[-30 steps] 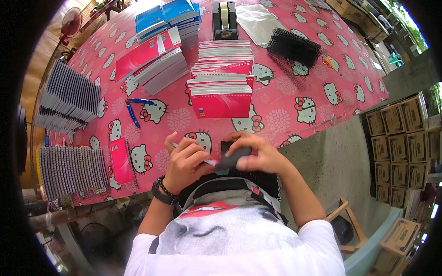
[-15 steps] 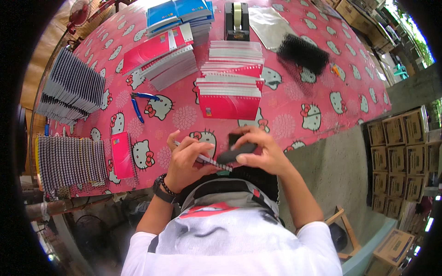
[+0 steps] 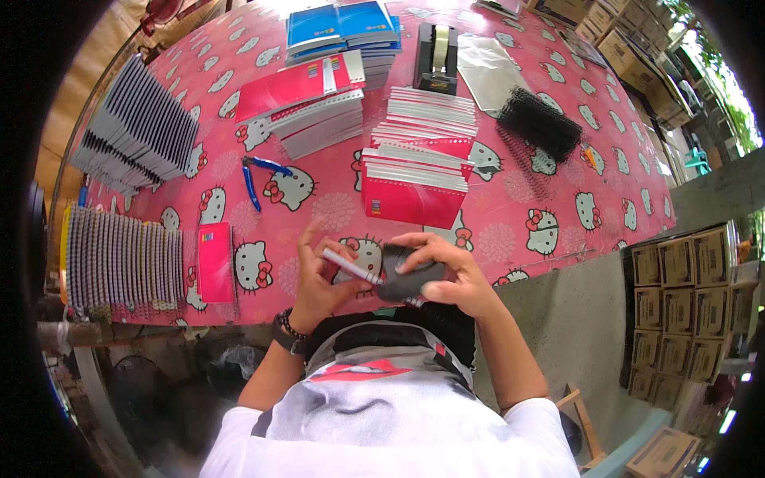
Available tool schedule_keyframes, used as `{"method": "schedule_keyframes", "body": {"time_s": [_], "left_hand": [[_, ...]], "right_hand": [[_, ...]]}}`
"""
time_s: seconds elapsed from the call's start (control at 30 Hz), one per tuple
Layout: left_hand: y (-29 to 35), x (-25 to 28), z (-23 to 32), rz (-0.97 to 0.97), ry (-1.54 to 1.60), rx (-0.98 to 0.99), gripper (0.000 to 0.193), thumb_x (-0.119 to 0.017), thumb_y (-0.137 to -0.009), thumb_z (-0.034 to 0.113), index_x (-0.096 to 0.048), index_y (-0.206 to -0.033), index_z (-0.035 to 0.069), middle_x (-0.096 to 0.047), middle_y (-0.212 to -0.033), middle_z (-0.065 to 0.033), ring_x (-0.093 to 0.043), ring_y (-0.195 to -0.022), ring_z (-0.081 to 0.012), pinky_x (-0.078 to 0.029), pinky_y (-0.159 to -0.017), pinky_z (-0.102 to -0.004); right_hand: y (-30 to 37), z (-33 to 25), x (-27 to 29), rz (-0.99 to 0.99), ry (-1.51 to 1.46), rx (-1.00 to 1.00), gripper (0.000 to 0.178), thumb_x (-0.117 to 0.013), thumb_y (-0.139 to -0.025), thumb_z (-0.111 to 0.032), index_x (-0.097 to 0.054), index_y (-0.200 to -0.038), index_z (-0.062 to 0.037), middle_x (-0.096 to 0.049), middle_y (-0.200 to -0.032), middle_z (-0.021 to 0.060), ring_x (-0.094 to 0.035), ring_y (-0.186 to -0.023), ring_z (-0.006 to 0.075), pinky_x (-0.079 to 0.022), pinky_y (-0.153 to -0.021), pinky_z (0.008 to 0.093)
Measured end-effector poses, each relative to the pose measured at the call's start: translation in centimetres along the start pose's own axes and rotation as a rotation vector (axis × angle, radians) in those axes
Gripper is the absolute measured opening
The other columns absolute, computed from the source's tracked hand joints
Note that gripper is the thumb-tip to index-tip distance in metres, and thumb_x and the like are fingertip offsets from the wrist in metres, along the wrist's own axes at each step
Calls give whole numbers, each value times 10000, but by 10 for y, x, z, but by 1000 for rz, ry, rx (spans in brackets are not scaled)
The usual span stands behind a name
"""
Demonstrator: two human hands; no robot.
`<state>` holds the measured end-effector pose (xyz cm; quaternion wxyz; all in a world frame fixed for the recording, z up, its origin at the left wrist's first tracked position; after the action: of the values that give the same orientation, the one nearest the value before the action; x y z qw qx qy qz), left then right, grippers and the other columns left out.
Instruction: The person inserts spiral bindings into notebooks and stacks them on a table. The person handles yellow and pink notebooks, using a black spiral binding tool to secure the bindings.
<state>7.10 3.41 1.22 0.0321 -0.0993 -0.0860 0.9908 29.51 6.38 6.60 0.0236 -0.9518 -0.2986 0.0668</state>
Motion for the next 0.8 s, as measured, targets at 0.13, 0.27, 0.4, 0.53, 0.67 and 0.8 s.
{"method": "schedule_keyframes", "body": {"time_s": [0.13, 0.27, 0.4, 0.53, 0.67, 0.8], "left_hand": [[-3, 15, -10, -197, -152, 59, 502, -761, -675, -108, -454, -1016, 96, -493, -925, -1, -536, -901, -96, -474, -800, -236], [-5, 12, -3, -202, -117, 146, 465, -761, -660, -120, -440, -913, 102, -484, -878, 17, -513, -845, -76, -463, -770, -239], [-4, 13, -5, -237, -163, 38, 447, -752, -668, -111, -434, -896, 106, -486, -869, 14, -503, -798, -88, -442, -744, -239], [-9, 12, -1, -236, -143, 53, 393, -800, -689, 21, -463, -877, 99, -509, -829, 1, -502, -788, -111, -422, -716, -263], [-7, 13, -1, -210, -185, -12, 387, -762, -671, -29, -465, -887, 92, -514, -845, -18, -514, -797, -138, -431, -733, -274], [-5, 13, -3, -241, -175, 9, 389, -702, -673, -81, -442, -900, 100, -489, -866, -8, -483, -817, -127, -406, -758, -255]], "right_hand": [[-5, -8, 0, 72, 264, -84, 458, -728, -689, -397, -688, -955, -26, -551, -1242, 176, -515, -1155, 285, -358, -1001, 418], [-15, -13, -1, -64, 203, 76, 408, -745, -682, -340, -687, -931, -21, -557, -1214, 173, -537, -1124, 281, -394, -966, 386], [-24, -13, -1, 4, 300, -9, 400, -761, -668, -335, -701, -925, -35, -559, -1197, 183, -547, -1109, 281, -407, -955, 386], [-34, -13, -3, -29, 361, 17, 384, -786, -659, -299, -702, -906, -17, -570, -1185, 177, -551, -1105, 283, -411, -960, 389], [-38, -22, -10, -119, 285, 99, 346, -792, -658, -250, -702, -916, -38, -571, -1173, 160, -562, -1085, 275, -437, -924, 371], [-38, -12, -11, -27, 316, 20, 362, -786, -660, -248, -702, -930, -22, -551, -1218, 153, -557, -1096, 268, -422, -950, 373]]}}
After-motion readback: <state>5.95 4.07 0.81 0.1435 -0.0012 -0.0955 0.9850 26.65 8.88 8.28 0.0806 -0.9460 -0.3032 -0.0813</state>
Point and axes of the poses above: each hand's wrist, its own y-axis away from the middle knuckle, its own x-axis out of the back of the hand, z = x × y, the point moved 1 cm from there along -y, towards the middle knuckle
